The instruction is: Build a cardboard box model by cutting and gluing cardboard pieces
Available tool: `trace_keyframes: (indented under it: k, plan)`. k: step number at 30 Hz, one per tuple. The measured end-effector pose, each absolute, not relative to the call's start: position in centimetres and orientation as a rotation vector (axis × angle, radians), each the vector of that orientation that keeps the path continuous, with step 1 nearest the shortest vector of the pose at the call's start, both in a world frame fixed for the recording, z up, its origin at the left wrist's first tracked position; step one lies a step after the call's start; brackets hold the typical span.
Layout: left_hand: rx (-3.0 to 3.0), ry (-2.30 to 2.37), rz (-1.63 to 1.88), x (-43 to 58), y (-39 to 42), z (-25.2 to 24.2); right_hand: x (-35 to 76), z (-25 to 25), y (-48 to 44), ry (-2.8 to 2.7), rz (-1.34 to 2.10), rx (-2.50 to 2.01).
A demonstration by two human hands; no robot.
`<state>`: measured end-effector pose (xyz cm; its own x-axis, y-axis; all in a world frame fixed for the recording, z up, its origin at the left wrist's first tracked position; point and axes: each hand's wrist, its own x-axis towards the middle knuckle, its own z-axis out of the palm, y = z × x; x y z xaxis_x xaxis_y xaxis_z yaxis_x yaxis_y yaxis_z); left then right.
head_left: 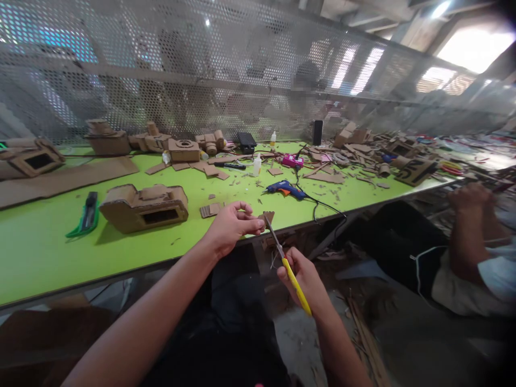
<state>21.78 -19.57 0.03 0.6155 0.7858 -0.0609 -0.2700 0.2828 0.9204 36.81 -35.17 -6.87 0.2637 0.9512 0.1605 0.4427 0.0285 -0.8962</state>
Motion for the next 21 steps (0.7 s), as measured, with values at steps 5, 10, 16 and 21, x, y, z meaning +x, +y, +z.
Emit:
trace_keyframes:
  k: [5, 10, 16, 21]
  plan:
    - [1.128, 0.584, 0.706, 21.7, -19.1, 0.7, 36.8, -7.0, -35.3, -1.303, 0.659, -1.571]
    - [1.293, 0.589, 0.566, 21.2, -18.0, 1.8, 37.1, -6.8, -35.7, -1.315, 0.664, -1.624]
    - [1.460, 0.558, 0.400, 20.6, -16.1, 3.0, 37.3, -6.9, -35.8, -1.334, 0.678, -1.622]
    - [1.527, 0.545, 0.432, 20.3, -15.7, 2.9, 37.6, -6.8, -35.8, -1.326, 0.675, -1.606]
